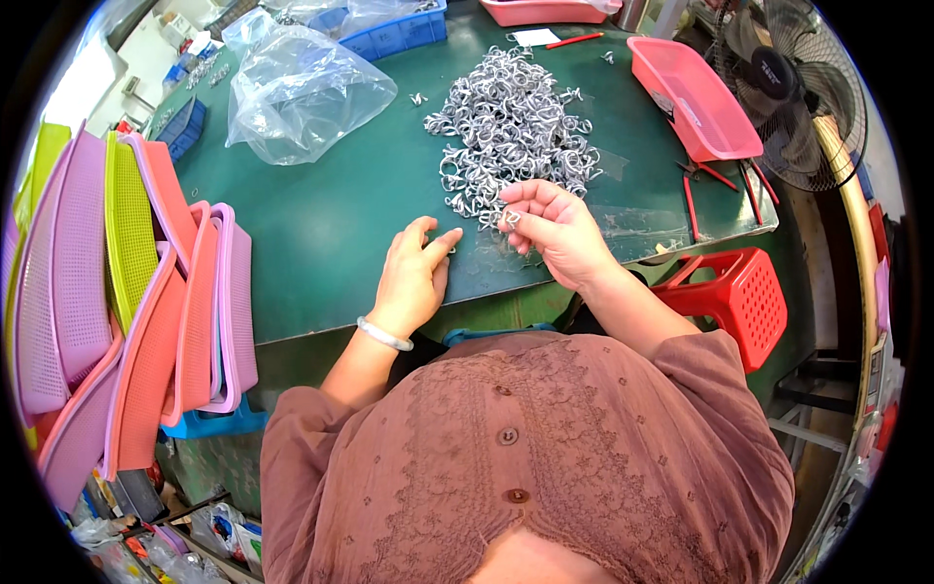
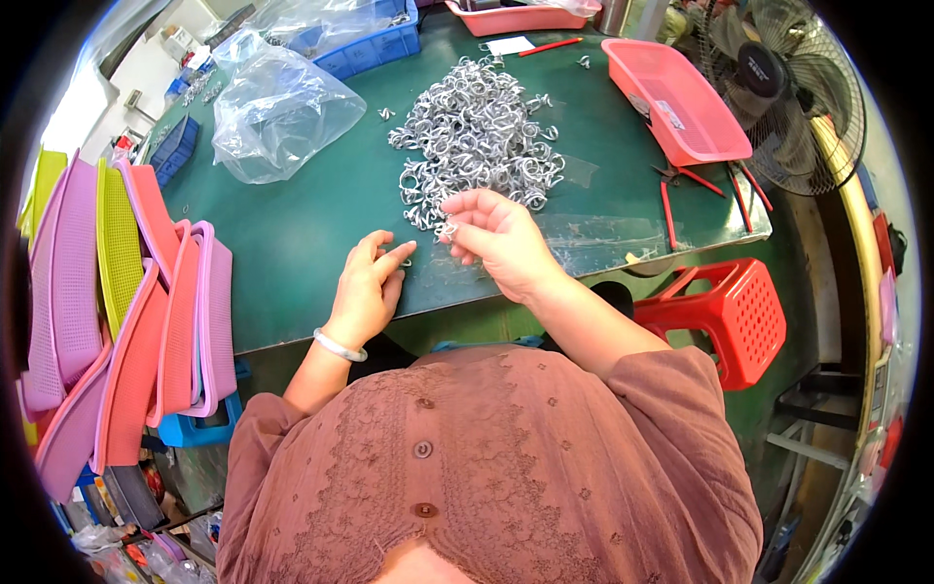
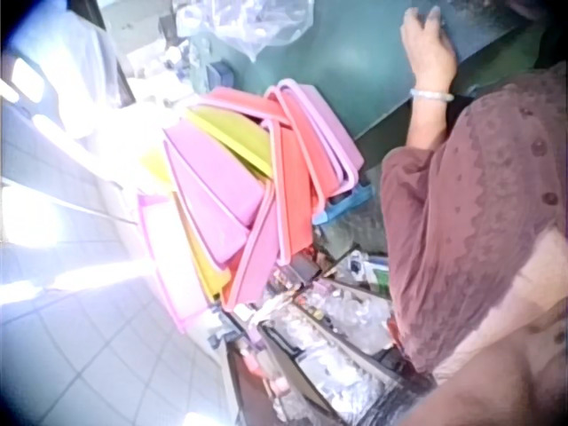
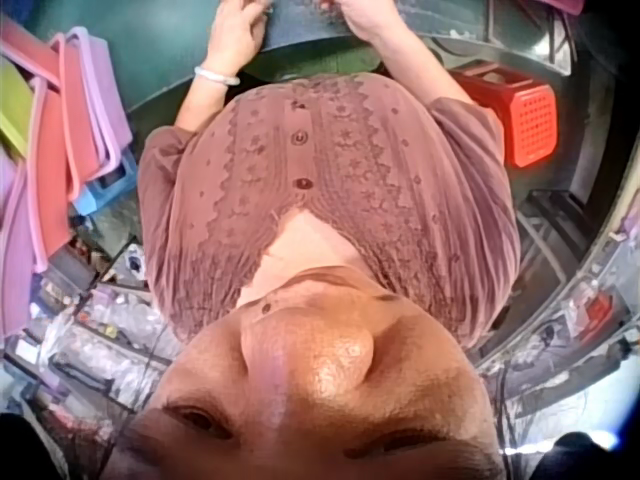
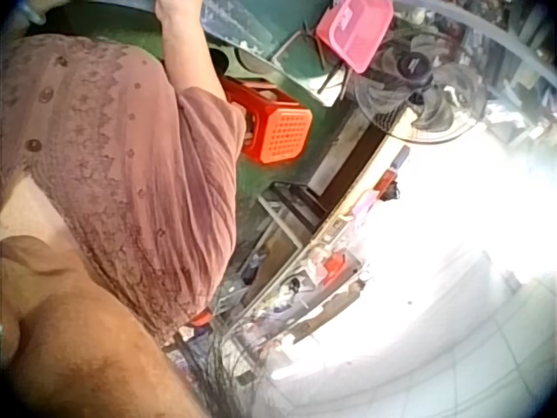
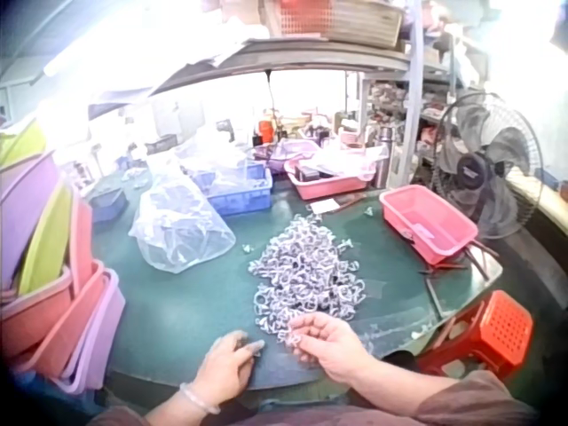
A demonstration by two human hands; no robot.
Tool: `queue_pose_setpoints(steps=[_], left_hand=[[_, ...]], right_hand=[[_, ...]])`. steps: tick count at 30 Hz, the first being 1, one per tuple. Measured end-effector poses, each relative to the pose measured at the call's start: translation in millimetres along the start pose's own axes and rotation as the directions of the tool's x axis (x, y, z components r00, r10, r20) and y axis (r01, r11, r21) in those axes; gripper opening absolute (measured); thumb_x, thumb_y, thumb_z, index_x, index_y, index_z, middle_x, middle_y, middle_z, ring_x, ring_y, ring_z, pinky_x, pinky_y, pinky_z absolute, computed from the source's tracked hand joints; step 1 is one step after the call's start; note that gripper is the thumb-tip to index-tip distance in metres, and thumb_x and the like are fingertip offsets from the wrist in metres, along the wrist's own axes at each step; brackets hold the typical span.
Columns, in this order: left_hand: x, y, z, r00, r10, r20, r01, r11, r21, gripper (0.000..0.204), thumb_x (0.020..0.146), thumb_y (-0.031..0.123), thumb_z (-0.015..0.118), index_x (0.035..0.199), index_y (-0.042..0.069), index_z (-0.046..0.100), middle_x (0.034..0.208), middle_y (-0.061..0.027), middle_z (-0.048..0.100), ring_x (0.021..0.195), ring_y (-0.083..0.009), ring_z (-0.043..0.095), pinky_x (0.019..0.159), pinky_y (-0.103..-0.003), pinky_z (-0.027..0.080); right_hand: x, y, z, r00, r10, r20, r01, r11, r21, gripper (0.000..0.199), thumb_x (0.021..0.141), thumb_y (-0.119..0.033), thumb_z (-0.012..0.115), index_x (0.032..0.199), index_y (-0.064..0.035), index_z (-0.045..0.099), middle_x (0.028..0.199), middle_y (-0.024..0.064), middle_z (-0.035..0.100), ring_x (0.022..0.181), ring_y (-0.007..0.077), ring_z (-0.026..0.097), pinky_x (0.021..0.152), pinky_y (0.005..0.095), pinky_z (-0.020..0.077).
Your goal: The person sits at a green worktable and repeatedly picks up small metal clasps, links them together by hand, and places the finished units into a clear plastic bag. The person also uses red-handled pliers to open and close the clasps during assembly.
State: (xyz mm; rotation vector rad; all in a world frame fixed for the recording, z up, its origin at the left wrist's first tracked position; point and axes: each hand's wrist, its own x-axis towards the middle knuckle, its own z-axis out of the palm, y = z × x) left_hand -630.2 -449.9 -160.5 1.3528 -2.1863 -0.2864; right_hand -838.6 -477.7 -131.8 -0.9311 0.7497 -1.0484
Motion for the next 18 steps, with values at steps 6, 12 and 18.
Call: queue_pose_setpoints(steps=[6,12,18], left_hand=[[-4.7,3.5,0.1,0.997,-0.004,-0.072,0.002,1.0,-0.021,0.04,0.07,0.004,0.065,0.11,0.004,0.056,0.115,-0.0153,0.048,0.103,-0.0301,0.048,0.086,-0.036,0.042],[0.9,27.2,-11.8,0.984,-0.001,-0.179,-0.041,0.972,-0.233,0.032,0.071,0.01,0.067,0.102,0.003,0.058,0.102,-0.0134,0.055,0.095,-0.0276,0.053,0.082,-0.034,0.043],[8.5,41.1,-10.2,0.982,-0.04,-0.187,-0.059,0.868,-0.493,0.016,0.079,0.004,0.062,0.093,-0.001,0.057,0.09,-0.0094,0.057,0.079,-0.016,0.055,0.071,-0.025,0.044]], right_hand=[[-0.7,2.2,3.1,1.0,0.007,0.018,-0.008,1.0,0.011,0.023,0.08,-0.002,0.055,0.103,0.0006,0.052,0.082,0.0058,0.059,0.066,0.008,0.052,0.058,0.0201,0.0423],[-1.6,11.1,7.7,0.998,-0.019,0.055,0.019,1.0,-0.009,0.022,0.082,-0.005,0.058,0.104,-0.0023,0.054,0.081,0.003,0.059,0.064,0.0068,0.053,0.057,0.0192,0.0426],[-7.5,17.0,12.9,0.994,-0.075,0.081,0.081,0.994,-0.073,0.022,0.082,-0.006,0.058,0.104,-0.0024,0.054,0.085,0.0028,0.059,0.067,0.0065,0.053,0.06,0.0197,0.044]])
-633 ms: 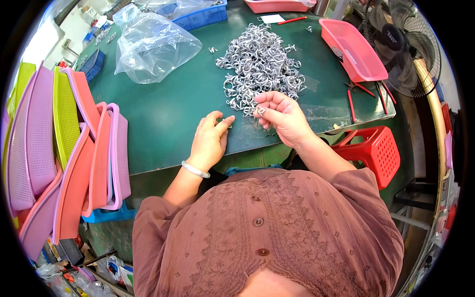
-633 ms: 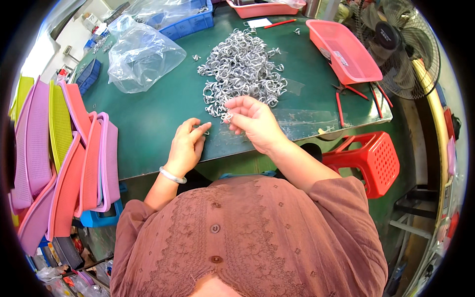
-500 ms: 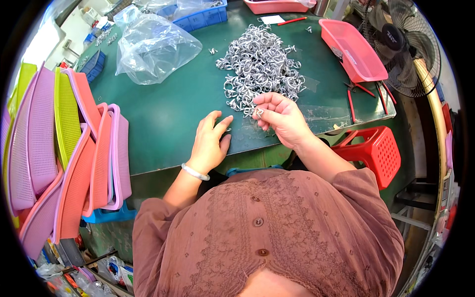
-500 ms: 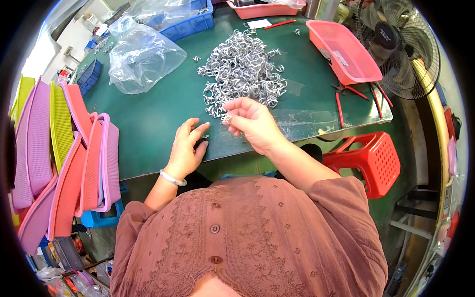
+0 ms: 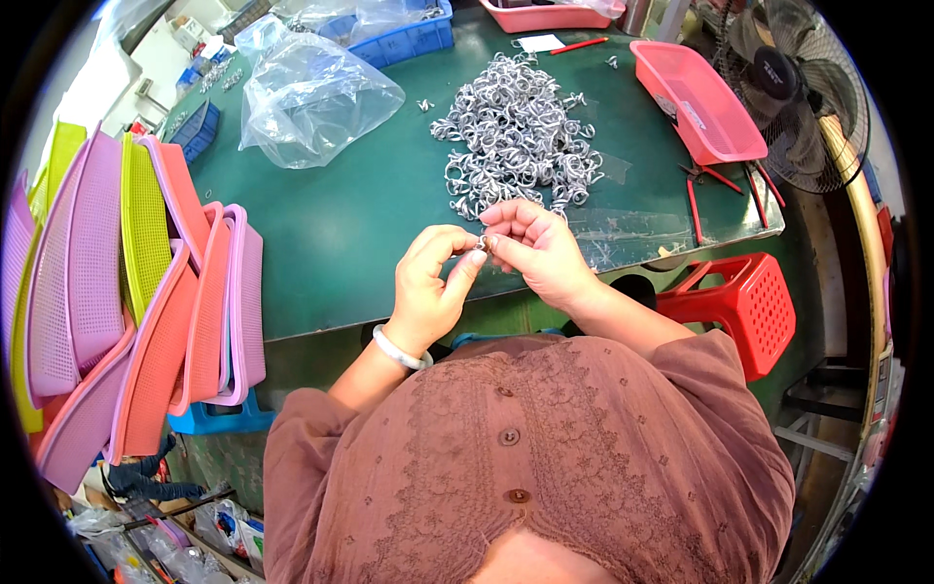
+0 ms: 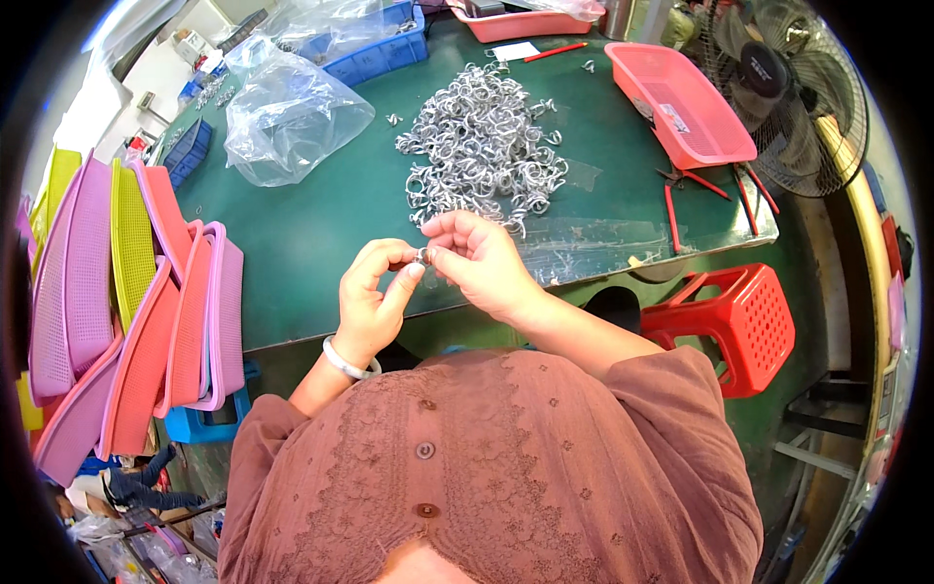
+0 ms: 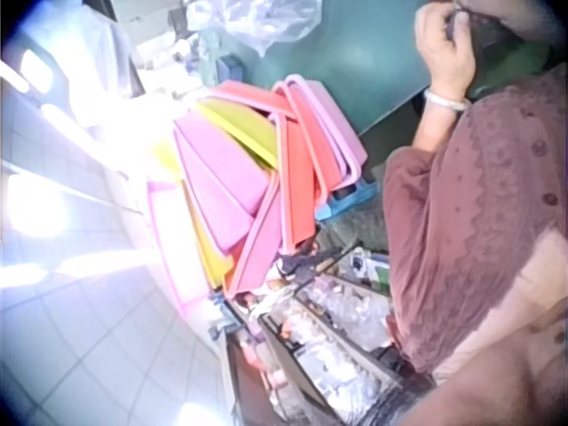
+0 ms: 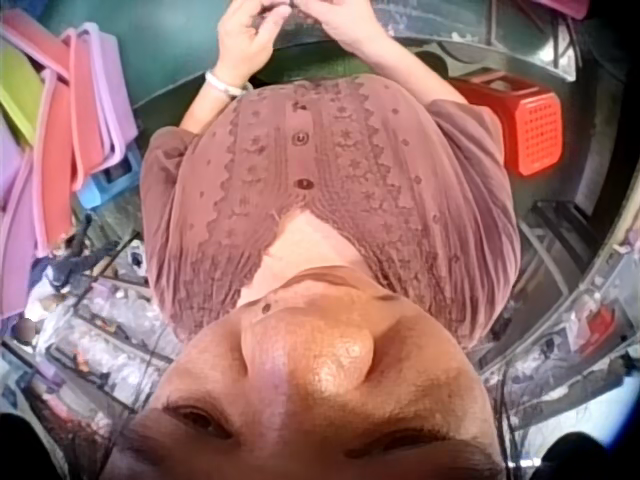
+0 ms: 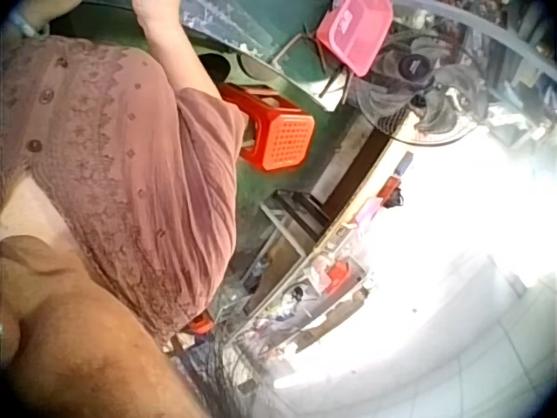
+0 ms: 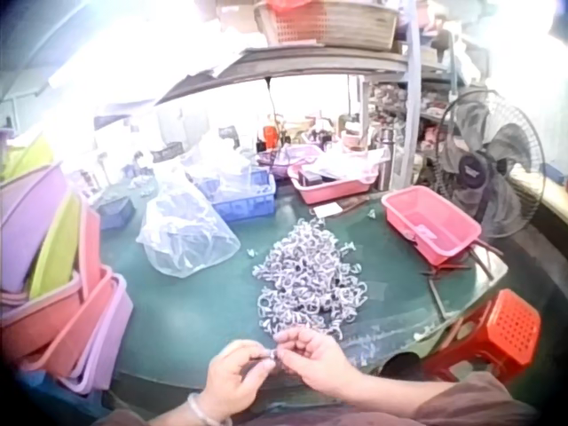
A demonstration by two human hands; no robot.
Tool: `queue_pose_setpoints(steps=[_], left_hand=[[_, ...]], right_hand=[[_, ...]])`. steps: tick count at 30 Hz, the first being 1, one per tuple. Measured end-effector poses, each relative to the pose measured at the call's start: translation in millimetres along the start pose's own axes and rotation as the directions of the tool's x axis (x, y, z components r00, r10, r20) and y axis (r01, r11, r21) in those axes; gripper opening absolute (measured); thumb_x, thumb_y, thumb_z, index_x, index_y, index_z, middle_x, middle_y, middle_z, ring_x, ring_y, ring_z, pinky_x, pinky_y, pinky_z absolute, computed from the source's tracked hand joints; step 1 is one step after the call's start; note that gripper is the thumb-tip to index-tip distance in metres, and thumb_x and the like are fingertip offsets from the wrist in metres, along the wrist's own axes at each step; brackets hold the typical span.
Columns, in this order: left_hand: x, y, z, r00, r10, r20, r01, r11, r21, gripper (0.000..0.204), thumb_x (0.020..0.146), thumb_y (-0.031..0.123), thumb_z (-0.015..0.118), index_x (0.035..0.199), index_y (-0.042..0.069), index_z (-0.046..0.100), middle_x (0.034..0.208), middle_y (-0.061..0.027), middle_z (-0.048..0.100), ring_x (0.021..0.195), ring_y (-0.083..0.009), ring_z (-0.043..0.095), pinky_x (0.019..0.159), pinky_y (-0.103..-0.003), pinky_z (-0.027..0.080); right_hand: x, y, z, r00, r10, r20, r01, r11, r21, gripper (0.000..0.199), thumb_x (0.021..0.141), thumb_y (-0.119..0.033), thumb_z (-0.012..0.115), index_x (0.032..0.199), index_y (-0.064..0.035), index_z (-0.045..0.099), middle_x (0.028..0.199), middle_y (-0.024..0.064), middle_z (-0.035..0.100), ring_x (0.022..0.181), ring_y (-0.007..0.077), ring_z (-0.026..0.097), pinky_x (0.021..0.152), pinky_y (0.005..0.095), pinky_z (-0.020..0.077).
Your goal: The person sits at a green worktable and repeatedly picks up small metal clasps, links them together by hand, and places the finished units into a clear plastic bag. The person also uses red-handled pliers to open and close the clasps during assembly.
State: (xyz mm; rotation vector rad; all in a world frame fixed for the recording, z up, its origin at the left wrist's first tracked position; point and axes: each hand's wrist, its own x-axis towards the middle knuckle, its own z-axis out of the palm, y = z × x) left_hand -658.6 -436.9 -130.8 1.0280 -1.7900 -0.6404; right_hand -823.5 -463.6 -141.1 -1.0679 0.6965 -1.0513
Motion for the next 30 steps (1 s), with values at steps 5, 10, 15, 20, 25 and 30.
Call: queue_pose_setpoints(steps=[5,10,15,20,25,30], left_hand=[[-1.9,-1.2,7.3,0.98,-0.199,0.017,0.196,0.947,-0.253,0.009,0.081,0.004,0.059,0.089,-0.001,0.058,0.085,-0.0048,0.055,0.074,-0.0102,0.052,0.067,-0.022,0.043],[0.0,-4.7,10.6,0.981,-0.185,0.054,0.193,0.935,-0.299,0.008,0.082,0.003,0.058,0.089,0.0,0.059,0.083,-0.0042,0.056,0.072,-0.0094,0.052,0.065,-0.021,0.043],[0.7,-11.2,4.3,0.983,-0.18,-0.022,0.171,0.962,-0.213,0.017,0.08,0.003,0.059,0.097,-0.001,0.059,0.086,-0.0066,0.058,0.071,-0.0112,0.054,0.064,-0.023,0.045],[-8.2,-22.5,-19.6,0.978,-0.145,-0.148,0.15,0.988,0.021,0.018,0.08,0.001,0.058,0.097,-0.003,0.058,0.085,-0.0087,0.057,0.073,-0.0142,0.056,0.067,-0.025,0.046],[-29.1,-37.7,-25.1,0.958,-0.225,-0.178,0.233,0.972,0.028,0.016,0.079,0.001,0.058,0.094,-0.002,0.058,0.085,-0.0081,0.057,0.069,-0.0124,0.054,0.064,-0.023,0.045],[-33.6,-45.3,-20.7,0.962,-0.198,-0.187,0.201,0.98,-0.004,0.016,0.078,0.0,0.057,0.094,-0.002,0.058,0.087,-0.0077,0.057,0.069,-0.0122,0.053,0.064,-0.023,0.045]], right_hand=[[-5.0,-4.7,-5.7,1.0,0.001,0.005,-0.001,1.0,-0.013,0.022,0.082,-0.006,0.059,0.103,-0.0022,0.054,0.086,0.0029,0.06,0.069,0.0074,0.054,0.061,0.0207,0.0449],[-6.5,-11.5,-11.2,0.997,0.049,0.055,-0.048,0.999,-0.021,0.015,0.082,-0.005,0.059,0.096,-0.0017,0.057,0.081,0.0008,0.059,0.069,0.0066,0.054,0.061,0.0209,0.0448],[3.6,-23.3,-18.3,0.996,0.077,0.04,-0.073,0.994,-0.081,0.013,0.081,-0.005,0.059,0.094,-0.0016,0.058,0.079,0.0007,0.06,0.067,0.0063,0.054,0.059,0.0203,0.0442],[34.1,-56.5,-32.4,0.998,0.053,0.036,-0.045,0.978,-0.202,0.013,0.078,-0.003,0.058,0.092,-0.0001,0.058,0.075,0.0015,0.06,0.061,0.0064,0.052,0.054,0.0197,0.0431],[128.9,-84.1,-47.0,0.98,0.186,0.069,-0.118,0.827,-0.55,0.012,0.076,-0.002,0.059,0.088,0.0002,0.056,0.069,0.0034,0.057,0.054,0.0092,0.053,0.047,0.0226,0.0421],[283.7,-123.2,-49.9,0.975,-0.195,-0.106,0.126,0.881,-0.456,0.014,0.076,-0.004,0.06,0.088,0.0007,0.057,0.066,0.0066,0.058,0.053,0.0132,0.053,0.048,0.0261,0.0442]])
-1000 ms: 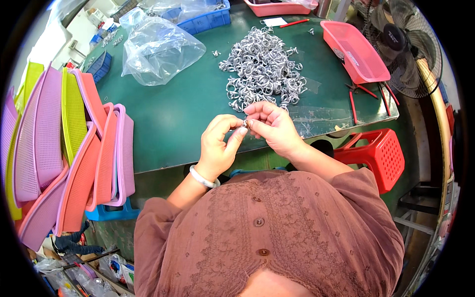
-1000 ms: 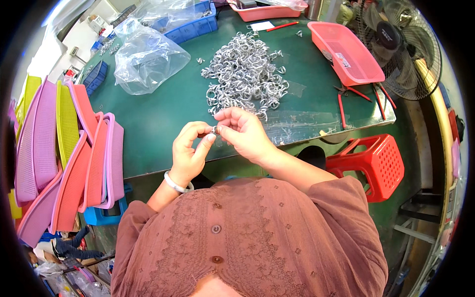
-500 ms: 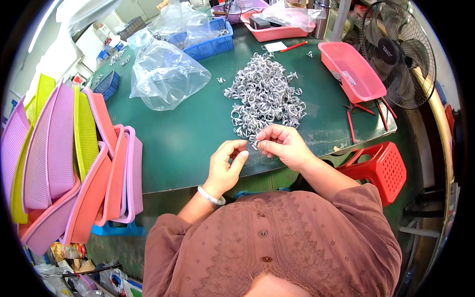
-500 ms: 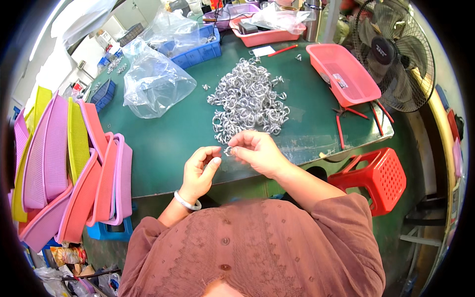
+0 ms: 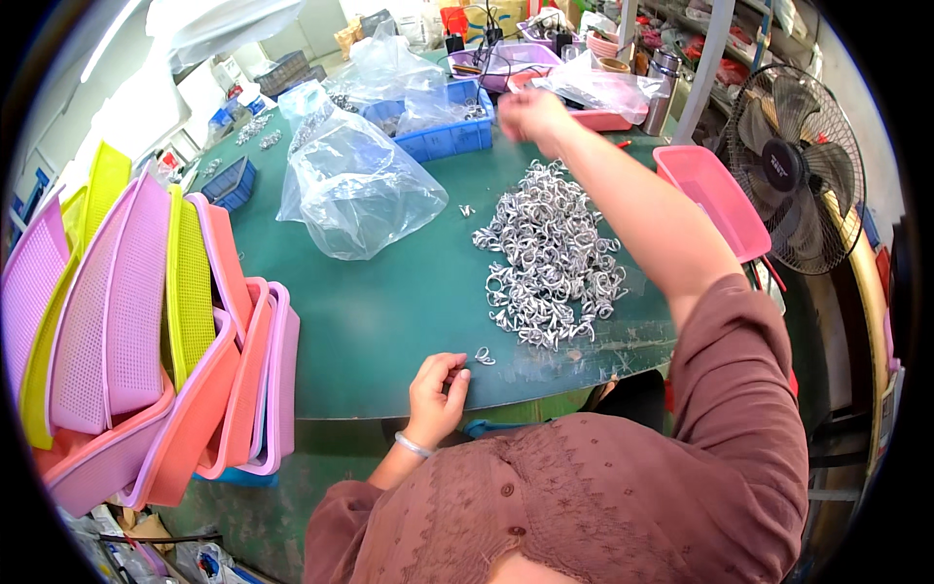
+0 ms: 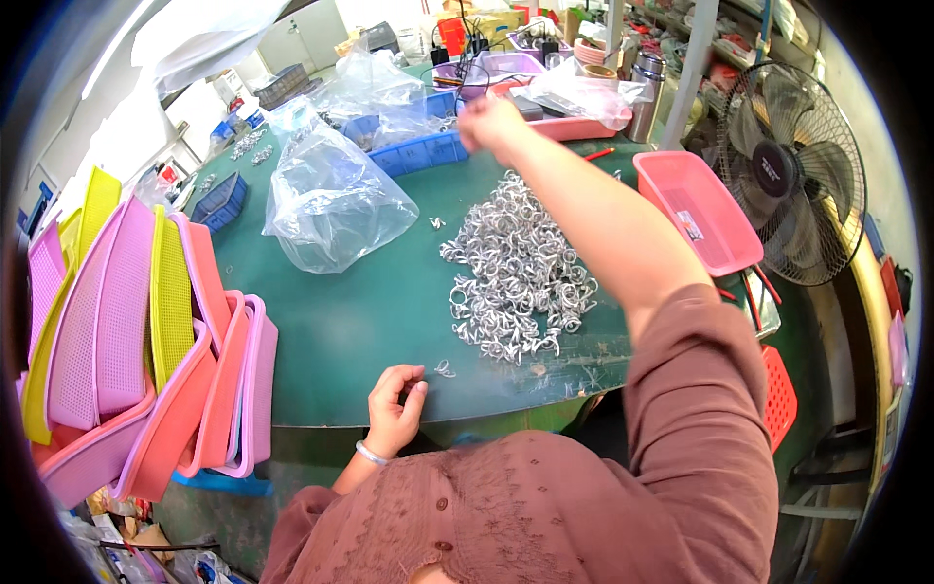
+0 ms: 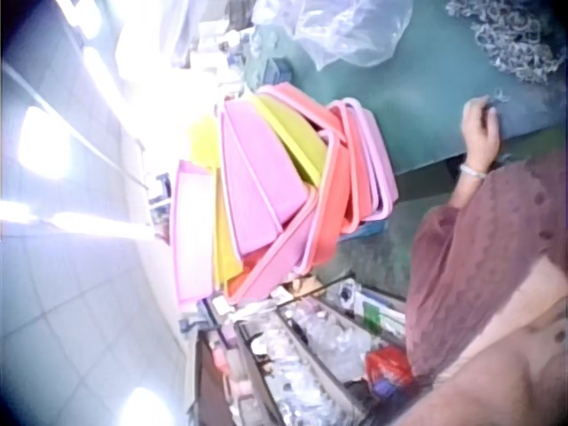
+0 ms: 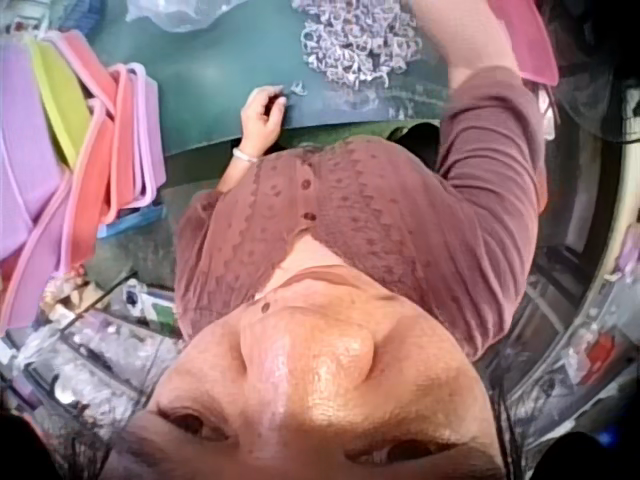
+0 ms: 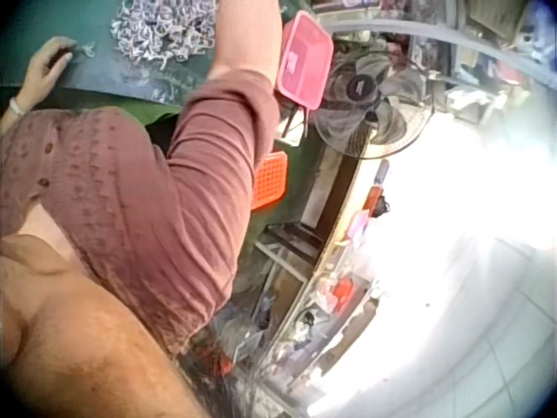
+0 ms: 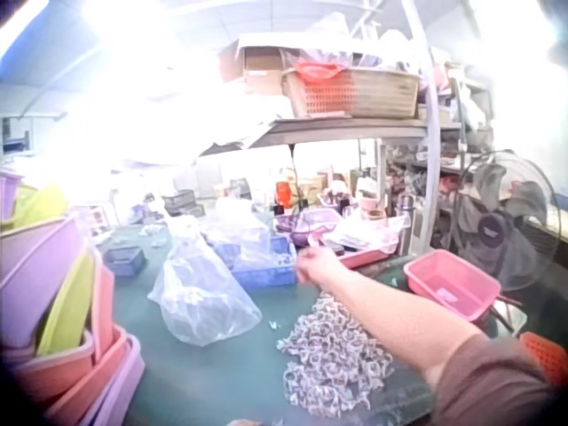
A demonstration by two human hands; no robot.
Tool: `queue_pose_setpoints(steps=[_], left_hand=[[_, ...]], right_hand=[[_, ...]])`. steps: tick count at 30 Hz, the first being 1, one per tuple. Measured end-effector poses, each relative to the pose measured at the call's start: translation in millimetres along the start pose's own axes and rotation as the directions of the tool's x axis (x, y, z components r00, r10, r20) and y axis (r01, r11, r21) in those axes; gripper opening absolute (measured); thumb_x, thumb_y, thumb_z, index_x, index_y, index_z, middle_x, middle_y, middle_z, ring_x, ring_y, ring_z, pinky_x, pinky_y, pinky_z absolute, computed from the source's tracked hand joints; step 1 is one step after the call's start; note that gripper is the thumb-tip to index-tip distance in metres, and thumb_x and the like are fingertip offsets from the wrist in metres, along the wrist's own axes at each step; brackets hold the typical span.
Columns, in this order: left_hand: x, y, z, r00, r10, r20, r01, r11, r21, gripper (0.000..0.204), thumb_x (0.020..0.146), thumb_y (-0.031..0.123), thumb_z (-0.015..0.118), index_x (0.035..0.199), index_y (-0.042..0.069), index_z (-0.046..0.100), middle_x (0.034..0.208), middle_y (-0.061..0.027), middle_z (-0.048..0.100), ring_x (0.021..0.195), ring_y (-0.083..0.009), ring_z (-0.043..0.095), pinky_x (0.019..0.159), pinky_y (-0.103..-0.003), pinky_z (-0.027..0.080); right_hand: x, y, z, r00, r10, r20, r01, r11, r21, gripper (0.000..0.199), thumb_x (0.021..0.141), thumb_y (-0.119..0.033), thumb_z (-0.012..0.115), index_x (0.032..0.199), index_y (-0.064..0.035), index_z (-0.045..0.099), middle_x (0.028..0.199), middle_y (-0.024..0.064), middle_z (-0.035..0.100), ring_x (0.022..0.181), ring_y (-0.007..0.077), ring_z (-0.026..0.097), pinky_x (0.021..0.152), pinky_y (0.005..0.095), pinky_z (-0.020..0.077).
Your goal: The person sits at a green worktable and repeatedly picks up small metal clasps, links them together by hand, and places the finished units into a clear plastic bag. The person also uses red-handled pliers to open and close the clasps during assembly.
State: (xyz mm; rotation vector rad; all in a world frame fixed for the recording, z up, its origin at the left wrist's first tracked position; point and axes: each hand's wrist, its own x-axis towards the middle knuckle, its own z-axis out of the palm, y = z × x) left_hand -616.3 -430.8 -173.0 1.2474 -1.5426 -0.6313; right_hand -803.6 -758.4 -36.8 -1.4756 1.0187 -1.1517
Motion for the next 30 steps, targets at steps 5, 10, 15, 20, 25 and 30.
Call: queue_pose_setpoints(steps=[5,10,15,20,25,30], left_hand=[[-2.2,-4.4,-5.5,1.0,0.001,-0.013,-0.001,1.0,-0.011,0.017,0.078,-0.001,0.057,0.095,-0.002,0.058,0.087,-0.0084,0.057,0.071,-0.0126,0.053,0.064,-0.023,0.045],[0.2,-5.6,-4.6,0.999,-0.02,0.028,0.02,1.0,0.006,0.02,0.077,-0.001,0.058,0.097,-0.002,0.057,0.088,-0.0086,0.056,0.071,-0.0128,0.053,0.064,-0.023,0.045],[3.9,-3.8,-1.0,0.999,-0.021,0.037,0.019,0.999,0.033,0.024,0.075,-0.001,0.059,0.099,-0.003,0.056,0.091,-0.0083,0.055,0.062,-0.0102,0.051,0.057,-0.022,0.044],[9.1,1.7,-0.8,0.992,-0.036,0.119,0.005,0.967,0.254,0.038,0.071,0.007,0.065,0.107,-0.002,0.054,0.097,-0.0116,0.053,0.066,-0.0175,0.052,0.059,-0.028,0.046],[13.5,8.8,2.6,0.984,-0.024,0.176,-0.039,0.938,0.345,0.051,0.067,0.008,0.07,0.113,-0.002,0.051,0.104,-0.0113,0.05,0.07,-0.0177,0.05,0.063,-0.027,0.045],[15.9,5.2,5.5,0.976,-0.048,0.211,-0.037,0.925,0.379,0.038,0.07,0.005,0.068,0.105,0.0,0.056,0.097,-0.0099,0.052,0.065,-0.0156,0.051,0.059,-0.026,0.044]], right_hand=[[24.0,-15.5,22.1,0.992,-0.037,-0.119,0.029,0.997,-0.069,0.04,0.076,-0.007,0.063,0.113,0.0028,0.052,0.087,0.0092,0.061,0.069,0.0137,0.057,0.059,0.025,0.0479],[-23.3,14.5,-3.3,0.998,0.018,0.052,-0.008,0.981,-0.193,0.033,0.078,-0.008,0.06,0.108,0.0034,0.054,0.085,0.0088,0.061,0.07,0.0124,0.057,0.06,0.0253,0.0477],[-97.6,14.4,-37.6,0.981,0.078,0.178,-0.026,0.961,-0.277,0.027,0.082,-0.01,0.057,0.105,0.003,0.055,0.084,0.0057,0.061,0.073,0.0106,0.056,0.065,0.0243,0.0467],[-170.6,15.1,-64.1,0.969,0.082,0.234,-0.037,0.981,-0.19,0.022,0.085,-0.011,0.055,0.103,0.0023,0.056,0.092,0.0048,0.061,0.078,0.0087,0.056,0.071,0.0239,0.0462],[-235.3,24.2,-64.2,0.972,0.132,0.195,-0.112,0.988,-0.11,0.023,0.084,-0.007,0.055,0.105,0.0024,0.056,0.094,0.0057,0.062,0.081,0.0084,0.057,0.073,0.023,0.0462],[-288.7,47.0,-48.6,0.971,0.181,0.157,-0.183,0.983,-0.006,0.022,0.084,-0.005,0.055,0.104,0.0033,0.056,0.088,0.0031,0.061,0.077,0.0072,0.056,0.07,0.0218,0.0463]])
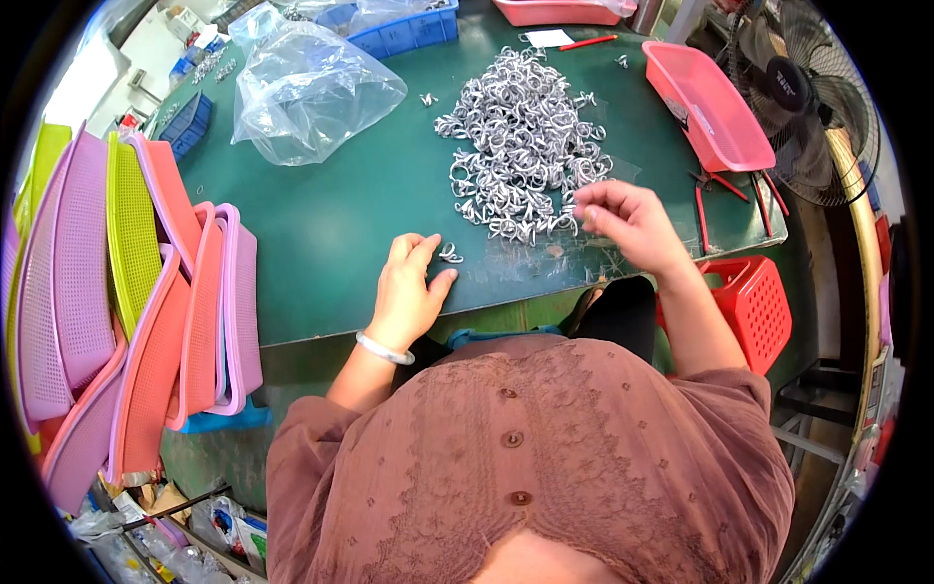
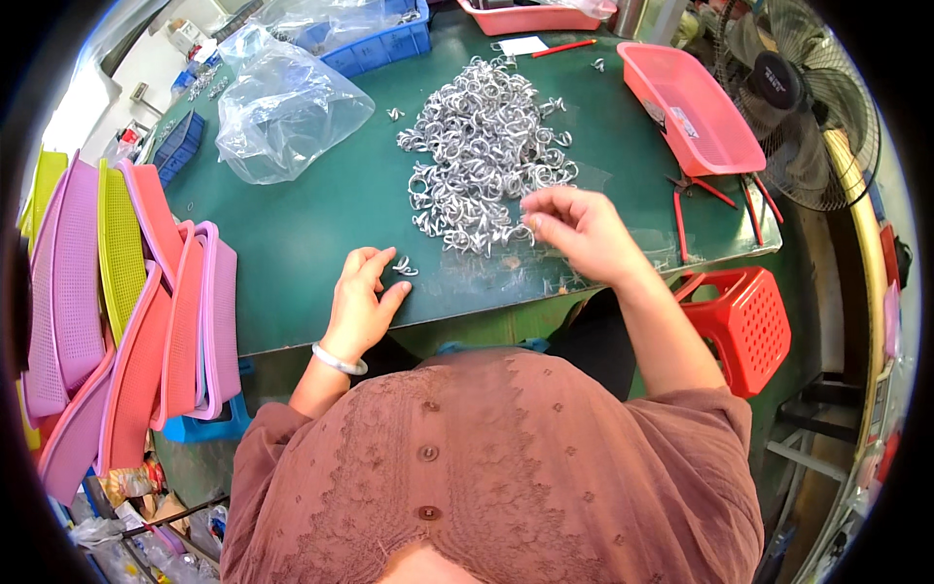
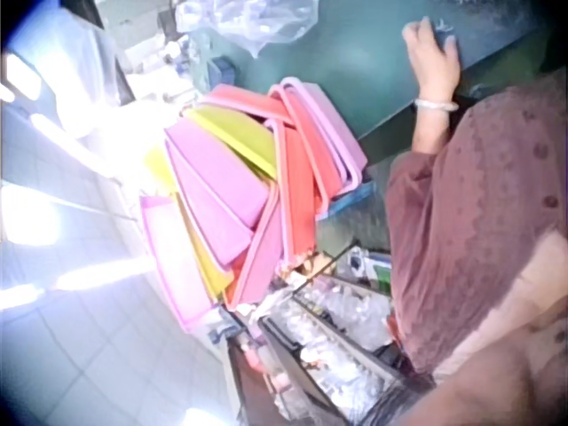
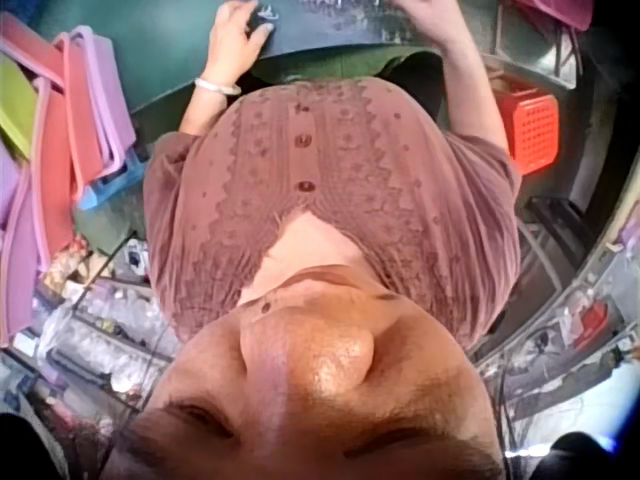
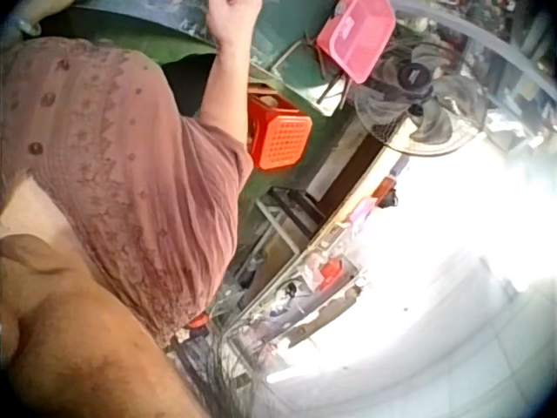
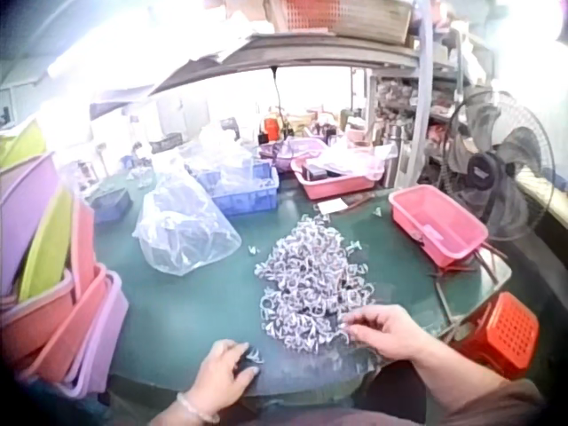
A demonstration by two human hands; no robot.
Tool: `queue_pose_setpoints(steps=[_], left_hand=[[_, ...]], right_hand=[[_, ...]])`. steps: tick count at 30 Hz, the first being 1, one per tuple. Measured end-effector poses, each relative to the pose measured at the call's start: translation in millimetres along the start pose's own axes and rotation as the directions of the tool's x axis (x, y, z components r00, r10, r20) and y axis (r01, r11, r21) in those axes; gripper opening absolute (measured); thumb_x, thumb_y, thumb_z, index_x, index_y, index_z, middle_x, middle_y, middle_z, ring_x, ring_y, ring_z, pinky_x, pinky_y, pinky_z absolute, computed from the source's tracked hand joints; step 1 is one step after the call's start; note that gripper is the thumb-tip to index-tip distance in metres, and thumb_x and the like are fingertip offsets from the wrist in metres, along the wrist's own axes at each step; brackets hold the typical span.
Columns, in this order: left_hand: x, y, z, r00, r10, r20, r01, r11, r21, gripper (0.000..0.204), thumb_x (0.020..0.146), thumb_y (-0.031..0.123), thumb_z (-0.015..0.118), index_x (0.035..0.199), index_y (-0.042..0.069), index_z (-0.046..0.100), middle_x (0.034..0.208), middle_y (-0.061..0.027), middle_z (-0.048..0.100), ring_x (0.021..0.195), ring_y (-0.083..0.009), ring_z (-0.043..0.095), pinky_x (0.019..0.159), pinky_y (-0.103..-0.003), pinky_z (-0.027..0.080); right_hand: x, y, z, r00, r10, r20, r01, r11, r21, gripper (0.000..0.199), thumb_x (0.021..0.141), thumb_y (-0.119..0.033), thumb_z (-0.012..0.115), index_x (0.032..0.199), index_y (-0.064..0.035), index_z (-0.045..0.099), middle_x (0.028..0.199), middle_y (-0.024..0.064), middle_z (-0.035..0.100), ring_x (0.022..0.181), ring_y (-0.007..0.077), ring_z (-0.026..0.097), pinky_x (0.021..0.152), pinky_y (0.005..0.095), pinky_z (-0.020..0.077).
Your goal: The person sits at a green worktable and repeatedly picks up small metal clasps, links them together by hand, and places the finished units into a clear plastic bag. The person also uses red-handled pliers to open and close the clasps during assembly.
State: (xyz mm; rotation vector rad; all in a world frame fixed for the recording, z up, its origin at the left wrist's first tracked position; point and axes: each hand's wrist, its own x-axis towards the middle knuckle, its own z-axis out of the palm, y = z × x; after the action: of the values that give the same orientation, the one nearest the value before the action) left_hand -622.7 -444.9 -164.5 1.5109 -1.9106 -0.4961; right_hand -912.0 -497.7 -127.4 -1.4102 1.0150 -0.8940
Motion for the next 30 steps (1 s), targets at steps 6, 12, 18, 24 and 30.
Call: queue_pose_setpoints(steps=[6,12,18,24,30], left_hand=[[5.5,-8.0,4.6,0.997,0.038,-0.066,-0.041,0.998,-0.053,0.012,0.076,0.0,0.061,0.087,0.002,0.062,0.081,-0.007,0.055,0.063,-0.0139,0.051,0.057,-0.025,0.042],[4.5,-5.3,4.6,0.97,-0.192,0.146,0.241,0.756,-0.609,0.007,0.084,0.003,0.055,0.09,0.0,0.059,0.085,-0.0039,0.06,0.07,-0.0105,0.055,0.063,-0.023,0.045],[3.0,28.5,-4.0,0.888,-0.151,0.434,0.453,0.449,-0.77,0.011,0.088,0.006,0.052,0.096,0.0,0.055,0.088,-0.0048,0.061,0.076,-0.0105,0.058,0.069,-0.023,0.049],[-0.1,31.7,0.5,0.895,-0.081,0.438,0.43,0.409,-0.805,0.014,0.086,0.004,0.055,0.099,0.0,0.056,0.089,-0.0053,0.062,0.077,-0.0099,0.057,0.07,-0.023,0.048],[-0.6,29.3,3.5,0.889,-0.104,0.447,0.448,0.4,-0.8,0.015,0.085,0.004,0.056,0.099,0.0,0.057,0.09,-0.0045,0.061,0.076,-0.0087,0.056,0.069,-0.022,0.047]], right_hand=[[-19.0,18.9,22.4,1.0,0.022,-0.004,-0.022,1.0,-0.005,0.019,0.083,-0.006,0.057,0.101,0.0015,0.058,0.085,0.0,0.06,0.075,0.0043,0.053,0.067,0.0197,0.0441],[-23.8,11.5,49.7,0.996,-0.009,0.084,0.009,1.0,-0.009,0.021,0.082,-0.005,0.058,0.102,0.0011,0.058,0.086,0.0014,0.06,0.077,0.0058,0.054,0.069,0.0214,0.0458],[-18.8,4.7,79.9,0.957,-0.239,0.167,0.262,0.956,-0.134,0.03,0.078,0.001,0.06,0.108,0.0006,0.055,0.089,0.0072,0.058,0.073,0.0101,0.056,0.062,0.0237,0.0471],[-16.7,6.8,86.3,0.971,-0.198,0.132,0.211,0.973,-0.093,0.025,0.081,-0.001,0.058,0.106,0.0026,0.056,0.091,0.0075,0.06,0.079,0.0109,0.059,0.068,0.0235,0.0482],[-16.9,10.2,87.0,0.99,-0.028,0.138,0.015,0.996,0.09,0.023,0.083,-0.003,0.057,0.104,0.0044,0.056,0.092,0.0066,0.061,0.081,0.0094,0.058,0.072,0.0232,0.0483]])
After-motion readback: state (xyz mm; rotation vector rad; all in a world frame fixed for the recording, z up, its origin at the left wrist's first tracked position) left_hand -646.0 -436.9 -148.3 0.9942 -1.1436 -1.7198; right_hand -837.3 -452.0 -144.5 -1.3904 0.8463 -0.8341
